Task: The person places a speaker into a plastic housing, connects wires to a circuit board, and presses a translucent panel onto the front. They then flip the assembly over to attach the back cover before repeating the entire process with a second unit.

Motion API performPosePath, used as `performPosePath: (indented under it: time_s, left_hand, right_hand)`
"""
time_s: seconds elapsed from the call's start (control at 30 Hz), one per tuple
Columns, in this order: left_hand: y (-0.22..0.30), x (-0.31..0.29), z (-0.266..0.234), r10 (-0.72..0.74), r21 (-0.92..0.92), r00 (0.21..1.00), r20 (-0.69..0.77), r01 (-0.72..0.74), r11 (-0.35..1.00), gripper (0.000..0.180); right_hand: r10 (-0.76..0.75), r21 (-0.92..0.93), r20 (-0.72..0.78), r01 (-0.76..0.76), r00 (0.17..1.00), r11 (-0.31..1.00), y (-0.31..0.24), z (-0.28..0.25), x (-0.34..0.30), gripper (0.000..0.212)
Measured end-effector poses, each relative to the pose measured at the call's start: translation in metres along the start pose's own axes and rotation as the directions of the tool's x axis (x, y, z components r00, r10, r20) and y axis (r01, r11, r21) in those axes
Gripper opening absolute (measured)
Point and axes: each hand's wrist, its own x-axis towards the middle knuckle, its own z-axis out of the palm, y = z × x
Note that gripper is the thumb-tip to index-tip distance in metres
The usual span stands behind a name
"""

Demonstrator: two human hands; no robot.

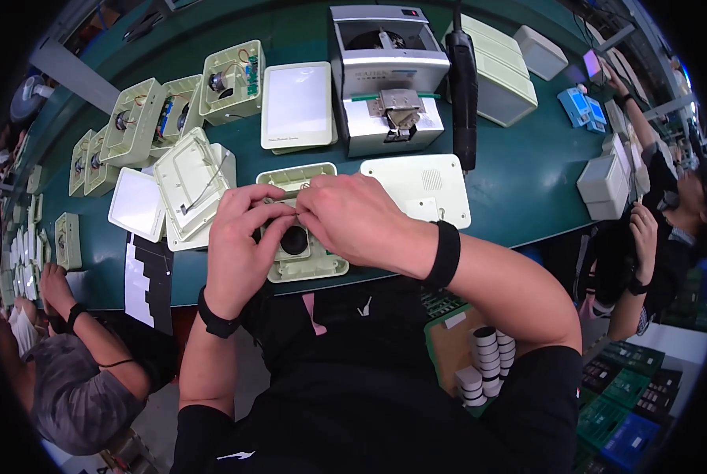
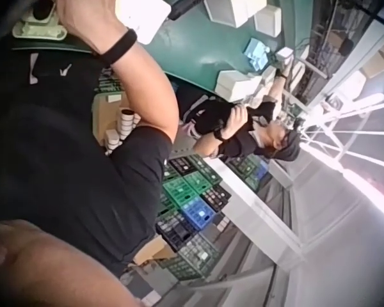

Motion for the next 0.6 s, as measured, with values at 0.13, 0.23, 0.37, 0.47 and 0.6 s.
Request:
performPosePath:
  time_s: [0.13,0.23,0.37,0.47,0.6]
  left_hand:
    - [-0.001,0.005,-0.001,-0.03,-0.001,0.998,0.046,0.03,1.0,0.013]
    - [0.0,0.005,0.0,-0.046,0.001,0.996,0.07,0.046,0.999,0.013]
    - [-0.002,0.005,0.003,-0.054,-0.021,0.997,0.06,0.055,0.998,0.011]
    - [-0.002,0.004,0.007,-0.041,-0.051,0.997,0.061,0.045,0.998,0.01]
    - [0.003,0.002,0.003,-0.035,-0.076,0.997,0.067,0.04,0.996,0.009]
  right_hand:
    - [-0.168,-0.223,-0.051,0.153,0.984,0.963,-0.01,-0.002,0.0,0.016]
    - [-0.266,-0.356,-0.043,0.234,0.963,0.905,-0.011,-0.001,-0.004,0.019]
    - [-0.269,-0.367,-0.009,0.247,0.963,0.897,-0.008,-0.001,-0.005,0.019]
    - [-0.203,-0.296,-0.039,0.183,0.978,0.938,-0.001,0.0,-0.004,0.017]
    - [0.025,-0.093,0.036,-0.021,0.999,0.995,0.008,0.0,0.001,0.014]
